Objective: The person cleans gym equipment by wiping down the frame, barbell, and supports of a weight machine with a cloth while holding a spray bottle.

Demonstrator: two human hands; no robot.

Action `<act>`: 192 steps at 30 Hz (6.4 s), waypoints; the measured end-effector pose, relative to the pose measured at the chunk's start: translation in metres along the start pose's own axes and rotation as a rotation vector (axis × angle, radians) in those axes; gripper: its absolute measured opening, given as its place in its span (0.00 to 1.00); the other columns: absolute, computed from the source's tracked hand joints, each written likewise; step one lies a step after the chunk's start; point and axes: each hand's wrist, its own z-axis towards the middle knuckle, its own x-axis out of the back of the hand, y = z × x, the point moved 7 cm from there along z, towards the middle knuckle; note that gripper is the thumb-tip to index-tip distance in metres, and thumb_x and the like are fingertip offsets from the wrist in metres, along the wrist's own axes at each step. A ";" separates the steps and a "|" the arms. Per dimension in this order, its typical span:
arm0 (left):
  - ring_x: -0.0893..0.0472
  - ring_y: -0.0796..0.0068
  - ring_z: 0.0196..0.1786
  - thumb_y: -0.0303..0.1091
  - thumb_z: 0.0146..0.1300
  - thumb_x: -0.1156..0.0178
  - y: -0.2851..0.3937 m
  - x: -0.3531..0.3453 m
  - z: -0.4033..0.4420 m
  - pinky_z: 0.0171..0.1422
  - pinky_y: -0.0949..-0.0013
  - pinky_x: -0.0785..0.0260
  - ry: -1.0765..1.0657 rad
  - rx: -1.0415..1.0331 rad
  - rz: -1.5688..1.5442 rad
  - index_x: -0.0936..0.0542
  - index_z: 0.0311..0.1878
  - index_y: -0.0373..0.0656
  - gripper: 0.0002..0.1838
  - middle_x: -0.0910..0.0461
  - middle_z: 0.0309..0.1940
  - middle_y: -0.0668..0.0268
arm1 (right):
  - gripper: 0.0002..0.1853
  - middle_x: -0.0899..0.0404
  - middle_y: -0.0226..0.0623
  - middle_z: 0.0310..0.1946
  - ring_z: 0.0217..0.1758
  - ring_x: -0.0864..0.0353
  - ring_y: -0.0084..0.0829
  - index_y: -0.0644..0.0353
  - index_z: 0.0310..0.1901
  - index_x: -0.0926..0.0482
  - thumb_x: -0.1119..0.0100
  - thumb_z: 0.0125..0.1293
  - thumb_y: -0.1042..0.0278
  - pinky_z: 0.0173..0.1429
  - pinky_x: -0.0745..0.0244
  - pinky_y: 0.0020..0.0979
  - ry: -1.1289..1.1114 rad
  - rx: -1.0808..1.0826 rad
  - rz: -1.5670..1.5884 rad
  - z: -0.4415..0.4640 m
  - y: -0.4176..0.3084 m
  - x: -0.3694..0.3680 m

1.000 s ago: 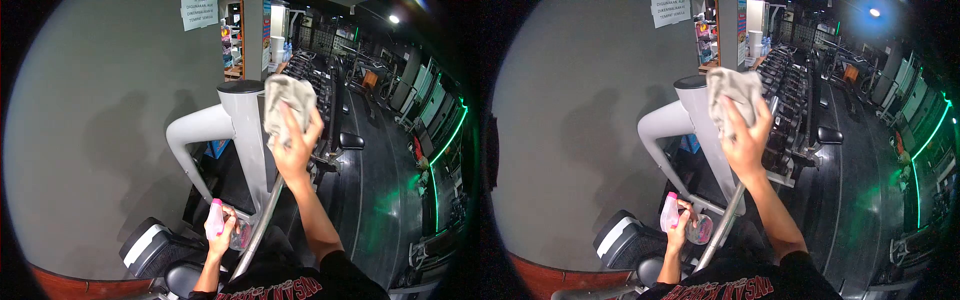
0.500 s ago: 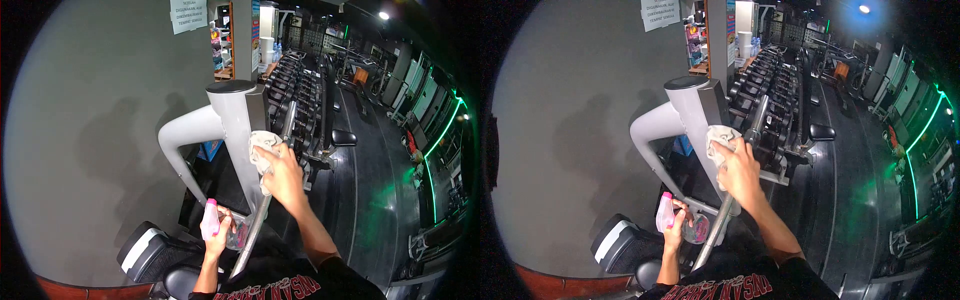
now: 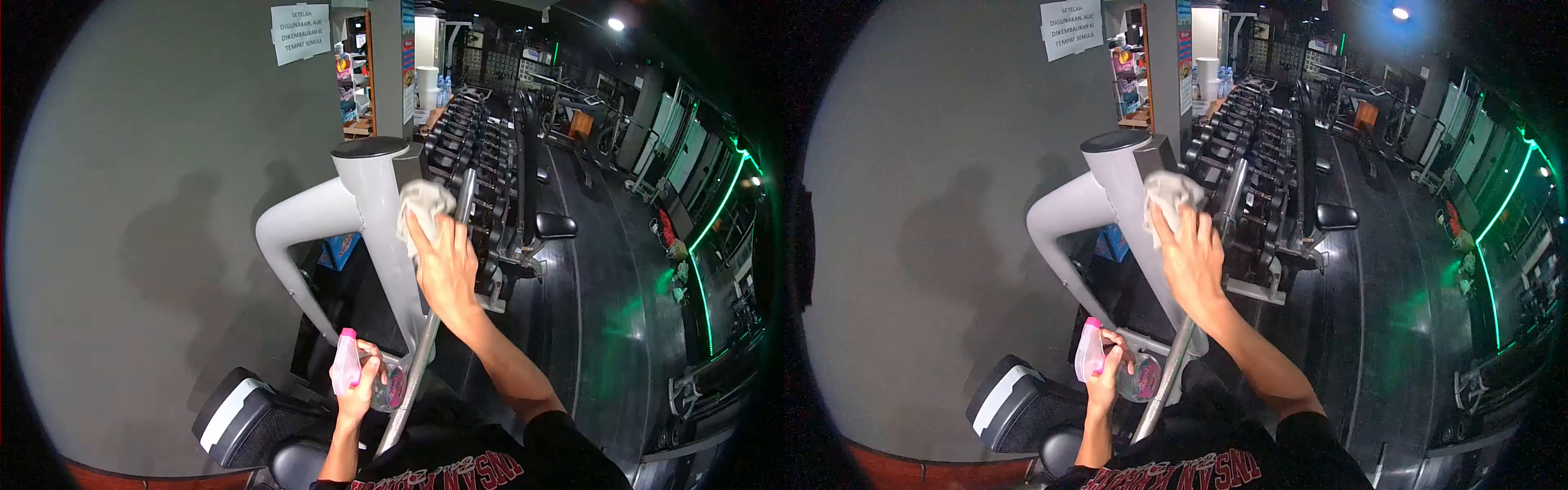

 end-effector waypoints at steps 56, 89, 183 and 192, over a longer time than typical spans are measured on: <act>0.26 0.79 0.25 0.20 0.61 0.44 0.007 0.009 0.002 0.29 0.75 0.30 0.060 0.034 0.041 0.30 0.42 0.34 0.08 0.27 0.30 0.64 | 0.23 0.21 0.44 0.49 0.48 0.21 0.27 0.62 0.62 0.34 0.55 0.64 0.80 0.53 0.28 0.27 0.375 -0.267 1.113 0.078 0.078 0.033; 0.26 0.78 0.23 0.23 0.62 0.44 0.006 0.005 0.005 0.28 0.75 0.29 0.040 0.001 0.070 0.29 0.41 0.33 0.06 0.27 0.28 0.64 | 0.23 0.20 0.49 0.40 0.48 0.22 0.44 0.61 0.54 0.28 0.43 0.55 0.69 0.65 0.37 0.42 -0.380 0.199 0.006 0.033 0.060 -0.012; 0.27 0.83 0.25 0.20 0.62 0.45 0.037 0.040 0.006 0.28 0.78 0.32 0.102 -0.138 0.101 0.30 0.45 0.32 0.09 0.27 0.30 0.65 | 0.12 0.21 0.37 0.40 0.48 0.21 0.39 0.53 0.44 0.20 0.44 0.60 0.61 0.50 0.24 0.38 -0.719 0.875 0.439 -0.043 -0.058 -0.128; 0.27 0.82 0.25 0.20 0.62 0.44 0.037 0.044 0.007 0.28 0.78 0.31 0.118 -0.121 0.109 0.30 0.44 0.32 0.08 0.27 0.29 0.65 | 0.20 0.32 0.44 0.63 0.69 0.36 0.37 0.57 0.52 0.24 0.48 0.56 0.69 0.74 0.48 0.41 0.030 0.823 -0.051 0.073 -0.078 -0.042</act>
